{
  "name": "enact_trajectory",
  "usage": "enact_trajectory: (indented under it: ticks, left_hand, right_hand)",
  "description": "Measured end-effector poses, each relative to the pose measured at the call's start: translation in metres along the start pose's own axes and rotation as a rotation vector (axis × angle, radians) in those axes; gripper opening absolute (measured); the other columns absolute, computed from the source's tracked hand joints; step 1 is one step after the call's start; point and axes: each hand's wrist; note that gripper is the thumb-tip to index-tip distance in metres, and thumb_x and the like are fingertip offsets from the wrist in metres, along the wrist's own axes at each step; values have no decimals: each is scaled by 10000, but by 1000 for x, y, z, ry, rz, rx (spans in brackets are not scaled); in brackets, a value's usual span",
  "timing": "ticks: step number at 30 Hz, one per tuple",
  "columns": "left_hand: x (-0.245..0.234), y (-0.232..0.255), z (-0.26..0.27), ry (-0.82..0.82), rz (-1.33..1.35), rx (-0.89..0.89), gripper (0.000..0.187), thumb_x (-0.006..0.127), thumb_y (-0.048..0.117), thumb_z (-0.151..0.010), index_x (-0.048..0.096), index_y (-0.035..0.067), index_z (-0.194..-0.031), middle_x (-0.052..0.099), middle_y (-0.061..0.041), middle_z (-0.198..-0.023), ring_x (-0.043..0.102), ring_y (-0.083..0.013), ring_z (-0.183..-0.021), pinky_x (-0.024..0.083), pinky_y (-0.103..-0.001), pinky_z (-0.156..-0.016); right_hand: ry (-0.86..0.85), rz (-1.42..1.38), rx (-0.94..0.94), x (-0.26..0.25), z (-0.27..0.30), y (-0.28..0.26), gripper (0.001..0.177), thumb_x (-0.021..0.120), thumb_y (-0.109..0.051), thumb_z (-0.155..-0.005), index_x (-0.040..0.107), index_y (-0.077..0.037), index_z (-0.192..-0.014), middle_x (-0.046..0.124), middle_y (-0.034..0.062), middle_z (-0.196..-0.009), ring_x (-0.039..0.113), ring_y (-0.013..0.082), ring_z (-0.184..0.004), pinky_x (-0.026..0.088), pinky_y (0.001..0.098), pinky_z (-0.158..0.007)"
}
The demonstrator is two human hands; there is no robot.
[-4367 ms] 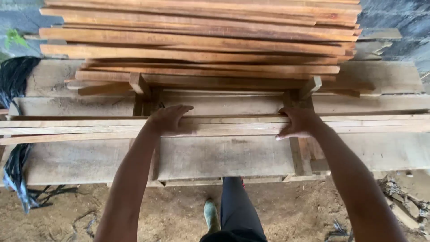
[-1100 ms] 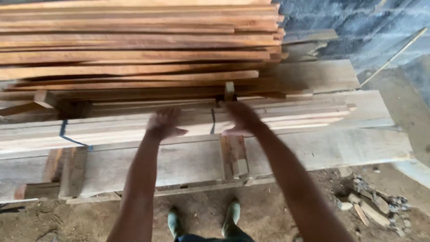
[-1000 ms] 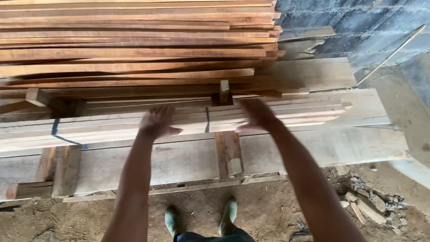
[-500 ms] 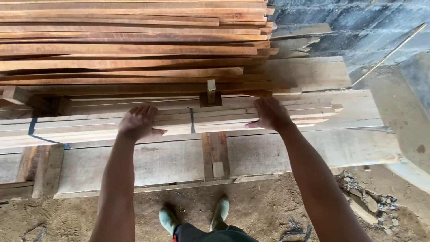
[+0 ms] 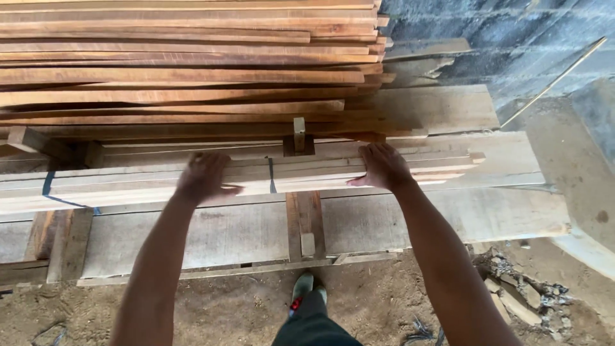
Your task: Tying bundles of thin wood strips together using rubber straps.
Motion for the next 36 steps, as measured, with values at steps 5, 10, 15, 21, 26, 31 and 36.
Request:
enact_trajectory:
  ticks: [5, 10, 15, 21, 26, 31, 36]
  left_hand:
    - [4, 104, -76, -241, 348, -61, 1013, 819, 663, -733, 449, 42, -1441, 560, -256, -1313, 607, -449, -1212, 475, -611, -1015]
    - [47, 180, -138, -365, 478, -75, 1054, 847, 681, -658, 442, 115, -1449, 570, -172, -1328, 635, -370, -1194, 538, -529, -960]
    - [60, 216, -160, -220, 229, 51, 961, 837, 662, -640, 496, 76, -1320, 603, -118, -1047, 662, -317, -927, 516, -479, -781]
    - [63, 213, -157, -187, 181, 68, 984, 822, 719, -618, 536, 56, -1287, 628, -131, -1052, 683, -319, -984, 543, -462, -803]
    - [56, 211, -157, -198, 205, 13, 995, 845, 728, -587, 564, 58, -1266, 652, -126, -1078, 689, -310, -1036, 540, -455, -852]
    - [26, 213, -161, -317, 192, -47, 928, 854, 675, -611, 591, 83, -1275, 676, -109, -1144, 674, -292, -1101, 524, -444, -901]
    - [-3, 217, -171, -327, 214, -51, 823, 885, 596, -656, 592, 92, -1237, 669, -95, -1110, 688, -298, -1077, 538, -448, -887]
  right_hand:
    - [-21, -11, -4, -2, -3, -1, 828, 875, -691, -554, 647, -89, -1075, 674, 115, -892, 718, 281, -903, 552, 389, -866]
    - [-63, 1, 36, -6, -8, -3, 854, 865, -681, -537, 647, -88, -1111, 679, 111, -906, 718, 290, -907, 553, 411, -878]
    - [-145, -80, 113, -15, -10, -7, 812, 885, -628, -533, 655, -103, -1108, 696, 101, -921, 717, 288, -914, 544, 416, -896]
    - [27, -25, 50, -16, -10, -8, 802, 884, -655, -502, 650, -126, -1058, 685, 89, -877, 717, 269, -848, 555, 409, -803]
    - [-95, -124, 16, -18, -8, 4, 894, 868, -600, -586, 596, -99, -1274, 696, 119, -1045, 708, 301, -992, 537, 431, -901]
    - [-430, -305, -15, -39, 16, 60, 1056, 887, -366, -660, 398, -34, -1536, 619, 215, -1344, 613, 406, -1240, 483, 533, -1026]
    - [-716, -178, 231, -65, 65, 138, 1073, 925, -449, -633, 440, -95, -1523, 649, 148, -1346, 615, 334, -1275, 477, 492, -1078]
Point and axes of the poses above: each hand's wrist, its own z-axis away from the middle knuckle, its own x-axis out of the palm, y = z × x
